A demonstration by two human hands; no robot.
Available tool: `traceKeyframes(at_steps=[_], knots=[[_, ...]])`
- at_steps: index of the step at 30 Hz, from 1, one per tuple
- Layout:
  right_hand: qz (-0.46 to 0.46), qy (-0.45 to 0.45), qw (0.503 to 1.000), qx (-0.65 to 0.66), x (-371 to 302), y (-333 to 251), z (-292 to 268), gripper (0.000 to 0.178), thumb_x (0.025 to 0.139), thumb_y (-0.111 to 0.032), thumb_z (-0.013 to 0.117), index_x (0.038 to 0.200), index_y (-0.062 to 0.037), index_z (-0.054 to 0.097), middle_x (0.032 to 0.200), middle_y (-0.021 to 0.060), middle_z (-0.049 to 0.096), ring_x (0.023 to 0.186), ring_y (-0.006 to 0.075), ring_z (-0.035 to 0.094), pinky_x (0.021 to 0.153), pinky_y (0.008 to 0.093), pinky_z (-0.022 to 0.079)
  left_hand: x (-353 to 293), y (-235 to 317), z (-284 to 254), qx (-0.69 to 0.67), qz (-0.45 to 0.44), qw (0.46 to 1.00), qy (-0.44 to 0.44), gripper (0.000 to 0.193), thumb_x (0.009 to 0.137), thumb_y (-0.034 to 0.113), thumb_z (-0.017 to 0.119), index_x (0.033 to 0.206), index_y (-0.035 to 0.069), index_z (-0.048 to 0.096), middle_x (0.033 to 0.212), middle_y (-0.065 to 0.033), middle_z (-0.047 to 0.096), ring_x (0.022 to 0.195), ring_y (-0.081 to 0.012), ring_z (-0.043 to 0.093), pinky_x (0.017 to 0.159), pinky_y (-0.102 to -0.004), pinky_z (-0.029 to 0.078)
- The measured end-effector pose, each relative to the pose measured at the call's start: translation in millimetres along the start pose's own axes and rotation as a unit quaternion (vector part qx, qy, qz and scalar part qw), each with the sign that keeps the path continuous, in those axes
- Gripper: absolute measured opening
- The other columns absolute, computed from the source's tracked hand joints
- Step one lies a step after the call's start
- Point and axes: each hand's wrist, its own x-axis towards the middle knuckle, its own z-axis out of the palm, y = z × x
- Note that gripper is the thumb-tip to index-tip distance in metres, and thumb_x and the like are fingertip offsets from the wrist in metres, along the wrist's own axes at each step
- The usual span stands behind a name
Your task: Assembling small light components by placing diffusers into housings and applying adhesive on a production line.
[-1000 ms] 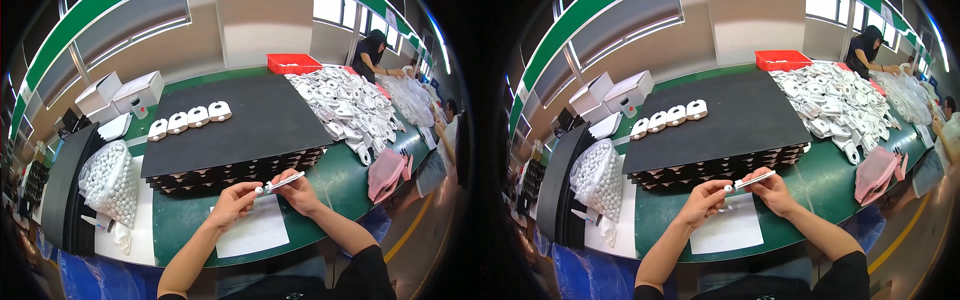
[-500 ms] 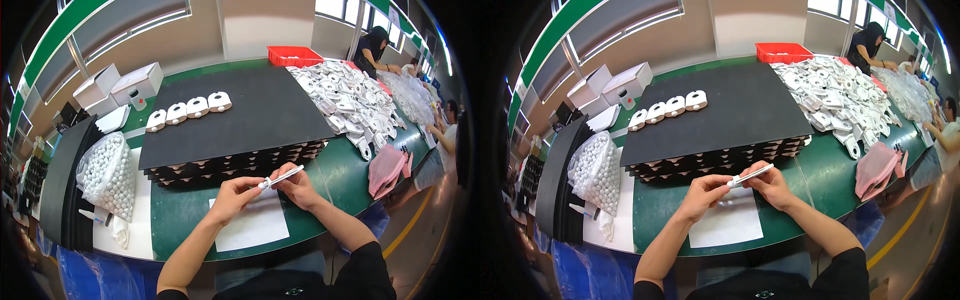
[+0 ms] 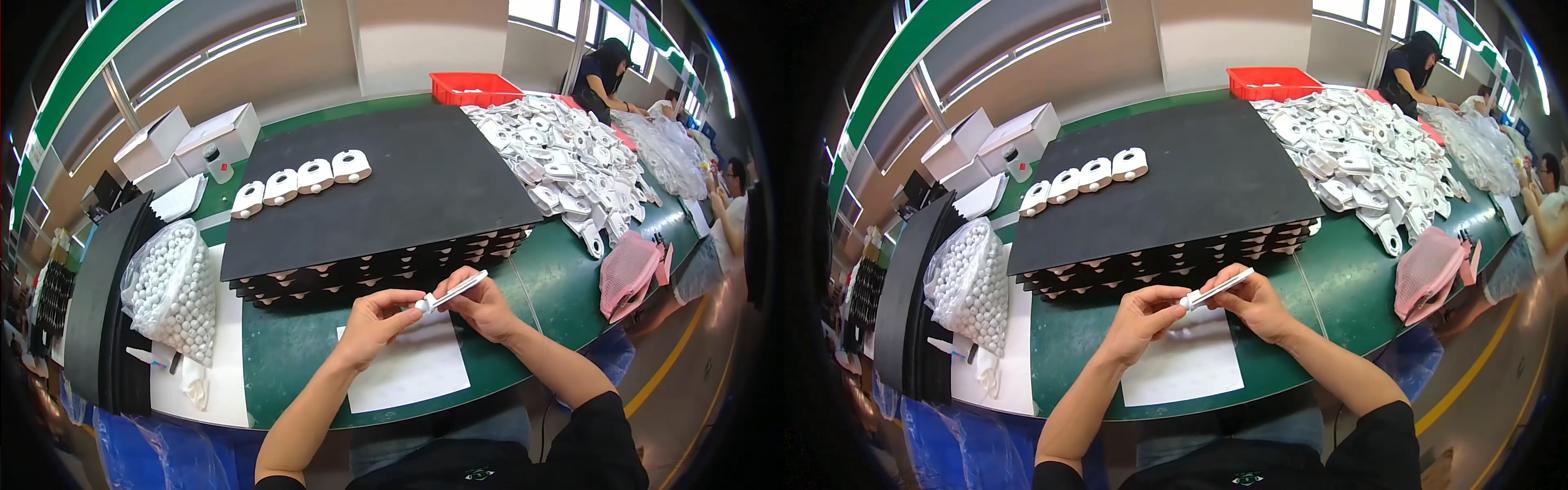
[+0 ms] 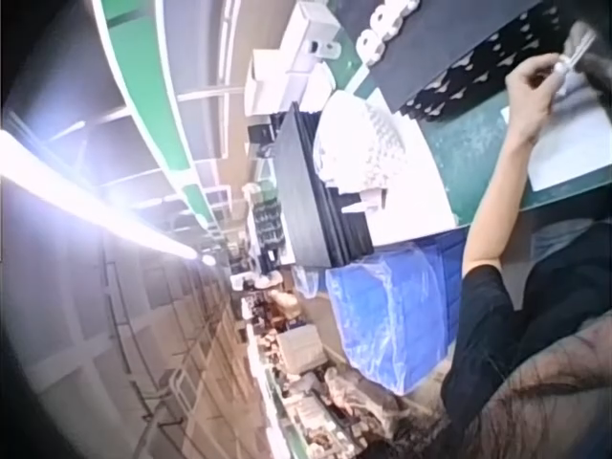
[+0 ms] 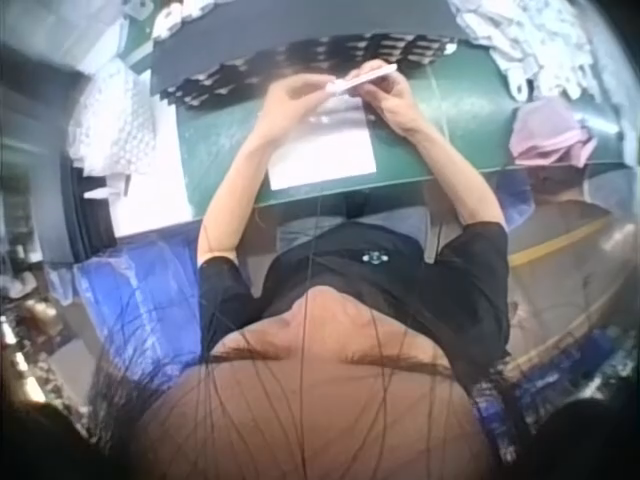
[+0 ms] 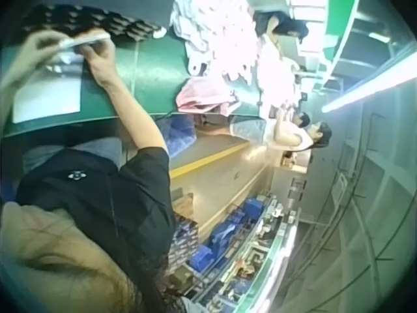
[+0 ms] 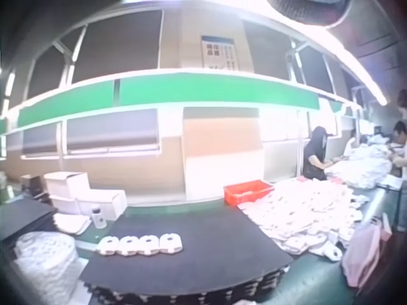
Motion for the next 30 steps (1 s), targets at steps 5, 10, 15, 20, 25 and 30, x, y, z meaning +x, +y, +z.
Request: traceKeyframes(at_steps=[5, 10, 15, 20, 25, 30], knots=[[0.045, 0.008, 0.996, -0.074, -5, -5, 6, 0.020, 0.085, -0.005, 0.056, 0.103, -0.0046, 0.048, 0.090, 0.0049, 0.056, 0.075, 0.0118, 0.054, 0.067, 0.0251, 0.046, 3, -13, -2, 0.130, 0.166, 0.977, 0.021, 0.023, 0.069, 0.008, 0.073, 0.090, 0.006, 0.066, 0.070, 0.0035, 0.056, 0.052, -0.0017, 0.039, 0.045, -0.0171, 0.030], [0.009, -0.012, 0.993, -0.121, -5, -19, 17, 0.024, 0.083, -0.005, 0.058, 0.105, -0.0026, 0.048, 0.086, 0.0033, 0.057, 0.071, 0.0093, 0.053, 0.061, 0.0229, 0.043, 2, -5, -2, 0.212, 0.286, 0.933, 0.040, 0.030, 0.061, 0.013, 0.079, 0.088, 0.008, 0.067, 0.066, 0.0018, 0.055, 0.050, -0.0035, 0.039, 0.044, -0.0189, 0.030], [-0.085, -0.109, 0.923, -0.358, 30, -68, 43, 0.018, 0.079, -0.001, 0.061, 0.096, -0.0011, 0.056, 0.088, 0.0021, 0.058, 0.080, 0.0085, 0.055, 0.072, 0.0235, 0.046, 1, -6, -21, 0.204, 0.299, 0.918, 0.164, 0.047, 0.052, 0.007, 0.080, 0.097, 0.008, 0.064, 0.065, 0.0032, 0.053, 0.050, -0.0020, 0.035, 0.043, -0.0171, 0.027], [-0.150, 0.013, 0.913, -0.379, 97, -101, 54, 0.033, 0.079, -0.004, 0.058, 0.109, 0.0001, 0.046, 0.080, 0.0070, 0.060, 0.070, 0.0090, 0.056, 0.062, 0.0233, 0.044, -8, 4, -47, 0.094, 0.345, 0.906, 0.228, 0.028, 0.073, 0.015, 0.072, 0.097, 0.003, 0.062, 0.065, 0.0039, 0.051, 0.054, -0.0004, 0.038, 0.048, -0.0144, 0.028], [-0.075, 0.170, 0.848, -0.496, 168, -99, -17, 0.039, 0.074, -0.016, 0.060, 0.105, 0.0072, 0.055, 0.082, 0.0160, 0.063, 0.073, 0.0196, 0.061, 0.068, 0.0291, 0.046, -4, 7, -43, 0.036, 0.267, 0.926, 0.264, 0.036, 0.094, 0.030, 0.043, 0.085, 0.000, 0.061, 0.060, 0.0022, 0.049, 0.049, -0.0015, 0.034, 0.043, -0.0170, 0.025], [-0.009, 0.206, 0.814, -0.543, 208, -91, -25, 0.036, 0.068, -0.019, 0.066, 0.095, 0.0029, 0.062, 0.085, 0.0156, 0.064, 0.072, 0.0219, 0.063, 0.067, 0.0284, 0.049, -6, 4, -42, 0.059, 0.247, 0.933, 0.255, 0.032, 0.094, 0.025, 0.043, 0.083, 0.000, 0.061, 0.059, 0.0024, 0.049, 0.049, -0.0016, 0.035, 0.044, -0.0171, 0.026]])
